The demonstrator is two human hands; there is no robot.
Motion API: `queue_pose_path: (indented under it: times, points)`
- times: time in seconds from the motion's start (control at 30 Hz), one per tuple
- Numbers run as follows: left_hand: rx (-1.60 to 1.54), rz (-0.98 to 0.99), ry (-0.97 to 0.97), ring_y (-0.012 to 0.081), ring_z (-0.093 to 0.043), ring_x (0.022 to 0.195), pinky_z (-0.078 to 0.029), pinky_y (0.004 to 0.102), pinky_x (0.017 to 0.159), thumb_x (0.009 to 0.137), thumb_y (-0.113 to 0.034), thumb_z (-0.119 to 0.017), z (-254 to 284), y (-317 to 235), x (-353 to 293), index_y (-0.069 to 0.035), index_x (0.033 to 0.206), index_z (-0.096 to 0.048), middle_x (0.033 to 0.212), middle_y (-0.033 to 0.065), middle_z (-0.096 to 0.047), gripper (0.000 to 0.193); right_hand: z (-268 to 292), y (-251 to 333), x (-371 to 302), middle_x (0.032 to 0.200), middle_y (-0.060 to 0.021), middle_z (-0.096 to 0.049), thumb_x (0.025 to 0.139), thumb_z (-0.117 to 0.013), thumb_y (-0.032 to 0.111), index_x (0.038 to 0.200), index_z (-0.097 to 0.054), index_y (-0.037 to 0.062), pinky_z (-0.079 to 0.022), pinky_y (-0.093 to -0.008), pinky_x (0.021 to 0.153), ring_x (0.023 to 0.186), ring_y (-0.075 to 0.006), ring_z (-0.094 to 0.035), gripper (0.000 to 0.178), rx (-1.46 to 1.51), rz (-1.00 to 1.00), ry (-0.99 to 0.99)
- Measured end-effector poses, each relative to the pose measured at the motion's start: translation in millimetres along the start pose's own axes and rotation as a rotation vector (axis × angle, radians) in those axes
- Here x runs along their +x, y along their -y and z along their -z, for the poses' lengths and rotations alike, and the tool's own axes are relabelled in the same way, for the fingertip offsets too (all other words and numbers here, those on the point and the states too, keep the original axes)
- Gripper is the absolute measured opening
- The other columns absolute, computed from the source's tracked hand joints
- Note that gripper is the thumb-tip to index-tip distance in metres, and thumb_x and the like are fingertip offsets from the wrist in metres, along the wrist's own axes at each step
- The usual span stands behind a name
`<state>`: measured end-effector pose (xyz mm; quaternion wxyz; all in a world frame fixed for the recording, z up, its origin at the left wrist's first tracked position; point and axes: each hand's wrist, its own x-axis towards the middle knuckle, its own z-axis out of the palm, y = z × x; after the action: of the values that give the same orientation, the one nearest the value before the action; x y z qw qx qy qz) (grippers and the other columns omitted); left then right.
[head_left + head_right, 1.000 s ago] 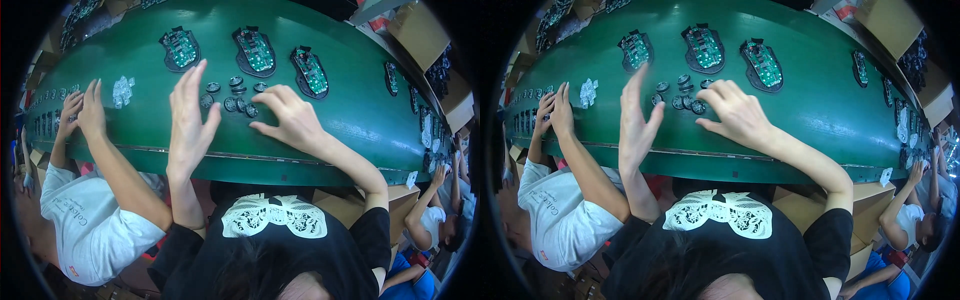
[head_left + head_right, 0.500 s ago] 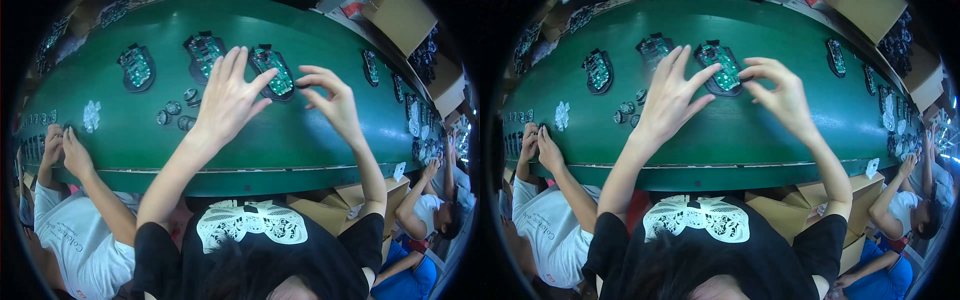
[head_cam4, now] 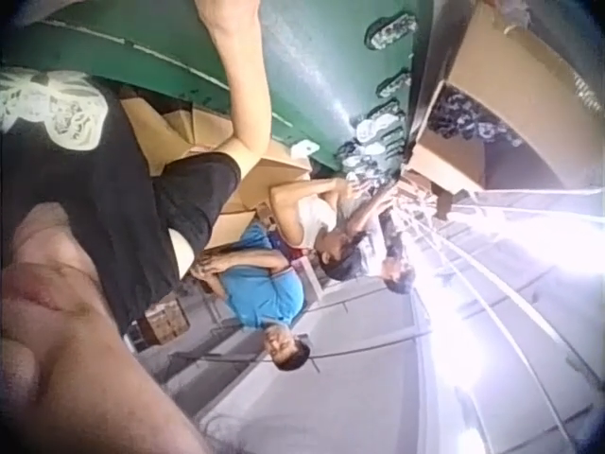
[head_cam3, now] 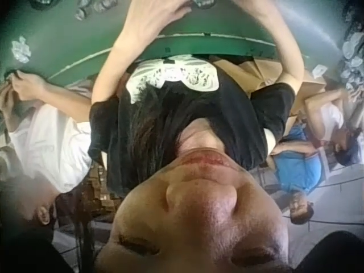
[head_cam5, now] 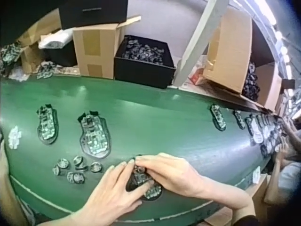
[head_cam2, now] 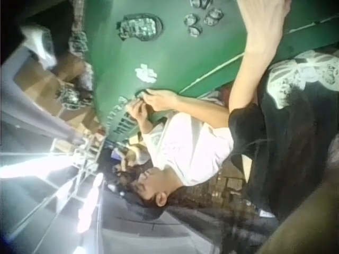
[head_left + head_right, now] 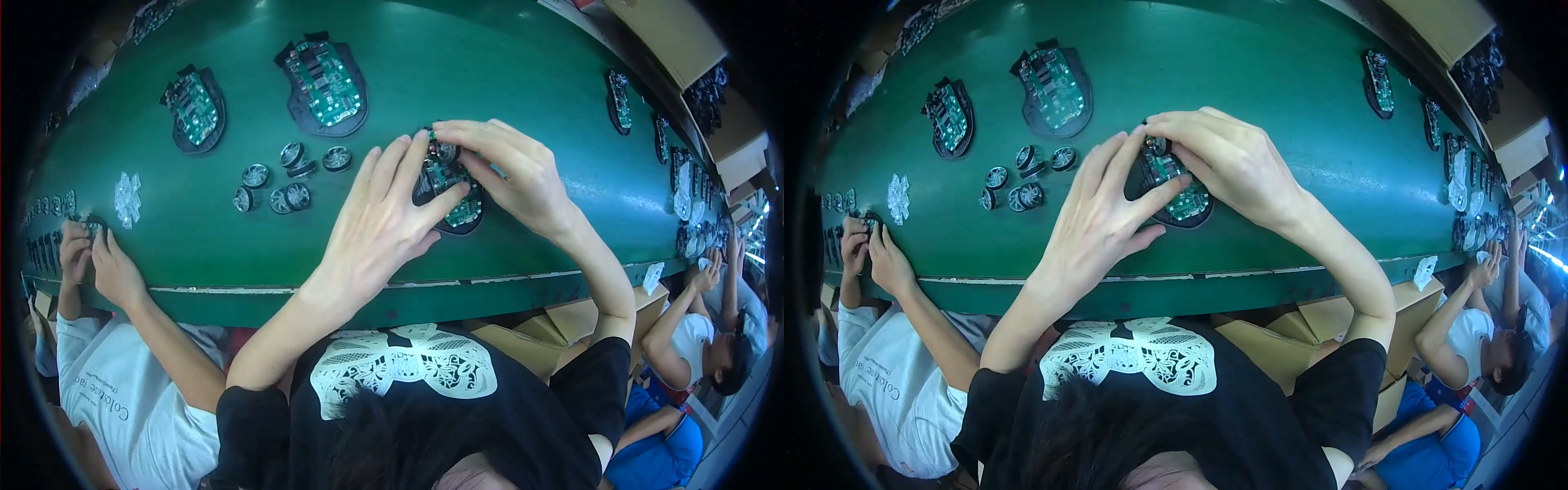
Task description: The person installs scroll wheels into computer mouse circuit boards on an assembly line. They unwrap additional scroll wheels from plastic bags, place them onto the conveyor belt, and install them into other mouse assemblies by hand.
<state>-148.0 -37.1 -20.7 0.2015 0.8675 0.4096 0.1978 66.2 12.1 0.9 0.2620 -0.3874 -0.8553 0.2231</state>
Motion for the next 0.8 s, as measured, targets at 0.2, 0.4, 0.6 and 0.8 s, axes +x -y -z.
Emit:
queue_pose_path:
  times: [0.2,0.4,0.6,0.8]
  points:
    - [0.004,0.033,0.035,0.0380,-0.040,0.140,-0.040,0.0503,0.113,0.064,-0.019,-0.088,5,8,-3,-0.026,0.129,-0.066,0.153,0.0215,-0.039,0.069,3,5,9,0.123,-0.0122,-0.070,0.077,-0.071,-0.009,0.122,-0.067,0.0035,-0.059,-0.0338,0.069,0.086,-0.0267,-0.070,0.046,-0.175,0.111,0.079]
    - [0.060,0.018,0.063,0.0353,-0.041,0.140,-0.037,0.0541,0.114,0.067,-0.023,-0.088,8,4,3,-0.029,0.129,-0.066,0.154,0.0172,-0.041,0.066,4,1,4,0.126,-0.0098,-0.068,0.075,-0.069,0.003,0.125,-0.063,0.0045,-0.061,-0.0339,0.069,0.091,-0.0245,-0.068,0.051,-0.264,0.140,0.107]
    - [0.106,0.008,0.046,0.0339,-0.045,0.134,-0.038,0.0553,0.113,0.067,-0.023,-0.086,7,2,9,-0.024,0.124,-0.068,0.144,0.0178,-0.048,0.060,5,10,2,0.124,-0.0107,-0.070,0.074,-0.074,-0.005,0.127,-0.066,0.0065,-0.059,-0.0338,0.065,0.087,-0.0256,-0.068,0.056,-0.269,0.039,0.108]
    - [0.090,0.038,0.093,0.0339,-0.045,0.134,-0.039,0.0536,0.113,0.067,-0.022,-0.087,8,-2,13,-0.030,0.126,-0.068,0.151,0.0149,-0.043,0.062,0,3,-9,0.104,-0.0048,-0.068,0.077,-0.076,0.004,0.116,-0.070,0.0057,-0.056,-0.0302,0.057,0.093,-0.0203,-0.065,0.040,-0.345,0.057,-0.012]
